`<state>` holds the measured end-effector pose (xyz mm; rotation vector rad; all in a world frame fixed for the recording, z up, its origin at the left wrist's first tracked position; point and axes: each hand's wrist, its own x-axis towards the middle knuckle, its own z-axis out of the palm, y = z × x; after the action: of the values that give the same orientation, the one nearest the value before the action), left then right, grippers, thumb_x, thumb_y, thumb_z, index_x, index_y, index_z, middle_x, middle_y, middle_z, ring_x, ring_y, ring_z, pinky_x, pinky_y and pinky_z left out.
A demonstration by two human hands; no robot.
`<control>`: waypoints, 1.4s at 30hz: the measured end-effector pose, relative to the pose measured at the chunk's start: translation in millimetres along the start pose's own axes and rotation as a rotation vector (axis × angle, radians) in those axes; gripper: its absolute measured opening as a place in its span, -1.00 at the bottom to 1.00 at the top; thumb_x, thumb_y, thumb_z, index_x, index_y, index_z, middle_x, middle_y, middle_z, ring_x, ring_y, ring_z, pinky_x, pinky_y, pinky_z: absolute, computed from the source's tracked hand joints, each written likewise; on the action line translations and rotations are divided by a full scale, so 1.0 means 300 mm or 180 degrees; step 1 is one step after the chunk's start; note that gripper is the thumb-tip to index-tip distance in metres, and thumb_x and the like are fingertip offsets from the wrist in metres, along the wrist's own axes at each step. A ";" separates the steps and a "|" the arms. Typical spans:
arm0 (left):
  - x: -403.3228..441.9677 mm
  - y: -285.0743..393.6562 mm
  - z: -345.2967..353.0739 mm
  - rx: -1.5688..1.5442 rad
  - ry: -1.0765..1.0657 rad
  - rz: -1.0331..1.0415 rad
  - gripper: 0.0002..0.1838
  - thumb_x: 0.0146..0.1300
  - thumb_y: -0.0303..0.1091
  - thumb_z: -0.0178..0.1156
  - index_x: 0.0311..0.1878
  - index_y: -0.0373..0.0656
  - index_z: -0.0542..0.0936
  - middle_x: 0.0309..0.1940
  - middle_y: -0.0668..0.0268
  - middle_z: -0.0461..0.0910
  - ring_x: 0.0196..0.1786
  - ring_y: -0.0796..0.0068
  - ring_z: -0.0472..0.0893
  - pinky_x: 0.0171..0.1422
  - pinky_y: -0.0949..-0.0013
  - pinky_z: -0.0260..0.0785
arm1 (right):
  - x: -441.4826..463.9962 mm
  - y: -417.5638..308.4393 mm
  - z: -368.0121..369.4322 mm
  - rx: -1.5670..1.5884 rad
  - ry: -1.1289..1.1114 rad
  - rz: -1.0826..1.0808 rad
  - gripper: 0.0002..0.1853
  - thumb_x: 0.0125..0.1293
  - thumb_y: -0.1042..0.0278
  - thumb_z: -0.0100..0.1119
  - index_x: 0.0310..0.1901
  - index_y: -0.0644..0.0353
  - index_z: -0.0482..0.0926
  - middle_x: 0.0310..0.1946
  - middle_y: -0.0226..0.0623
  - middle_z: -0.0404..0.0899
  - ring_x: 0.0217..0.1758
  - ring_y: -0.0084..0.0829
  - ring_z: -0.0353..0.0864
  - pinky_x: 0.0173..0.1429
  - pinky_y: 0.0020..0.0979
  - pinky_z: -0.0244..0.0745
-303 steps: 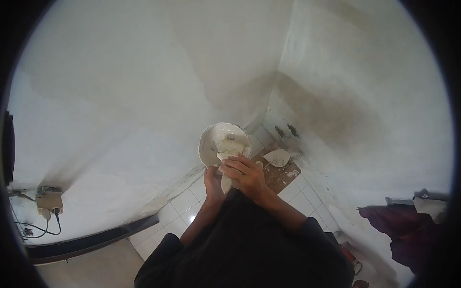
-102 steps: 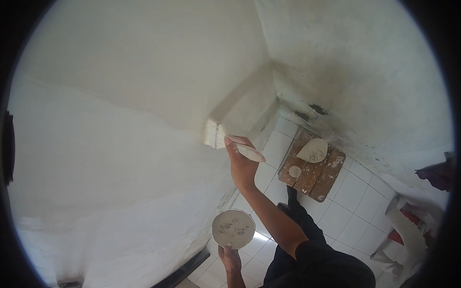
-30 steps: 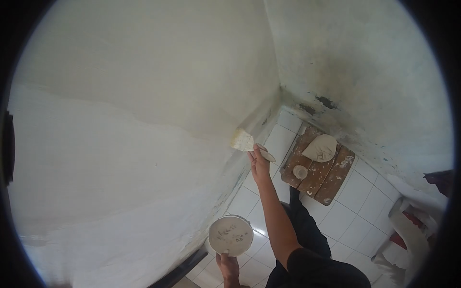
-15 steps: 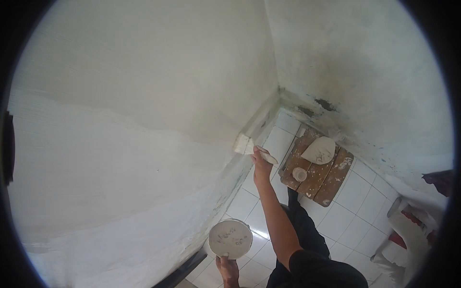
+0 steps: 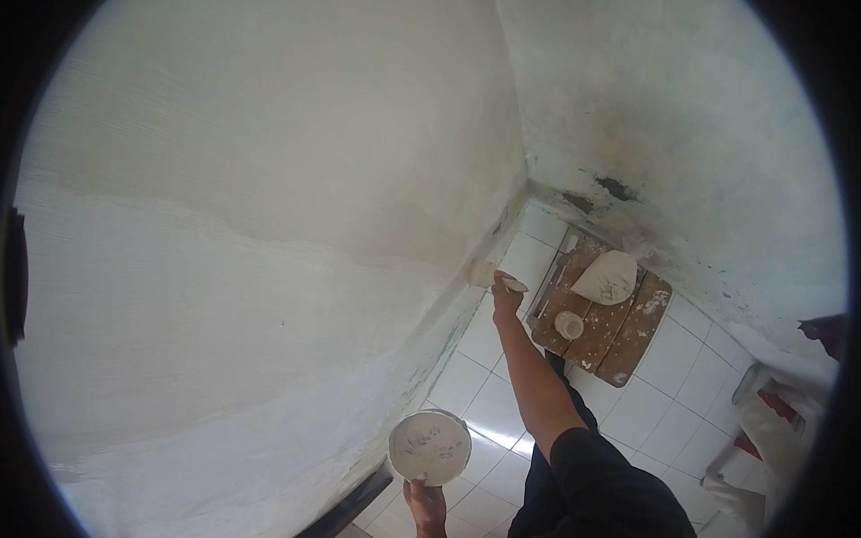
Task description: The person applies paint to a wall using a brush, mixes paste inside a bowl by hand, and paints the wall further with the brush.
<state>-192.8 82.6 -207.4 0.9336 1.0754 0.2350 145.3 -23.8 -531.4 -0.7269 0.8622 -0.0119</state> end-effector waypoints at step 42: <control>-0.119 0.154 0.132 0.0102 -0.0325 0.0273 -0.48 0.22 -0.55 0.07 0.27 -0.39 0.29 0.15 0.05 0.45 0.18 0.20 0.52 0.27 0.18 0.42 | -0.959 -0.958 0.705 0.1099 -0.2051 -0.0871 -0.75 0.37 0.37 0.25 0.00 0.20 0.46 -0.03 -0.32 0.47 0.07 -0.48 0.50 0.18 -0.27 0.49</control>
<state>-165.4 68.8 -143.7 1.0111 0.9486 0.2390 178.7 -37.1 -74.5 -0.4703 0.1327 -0.1588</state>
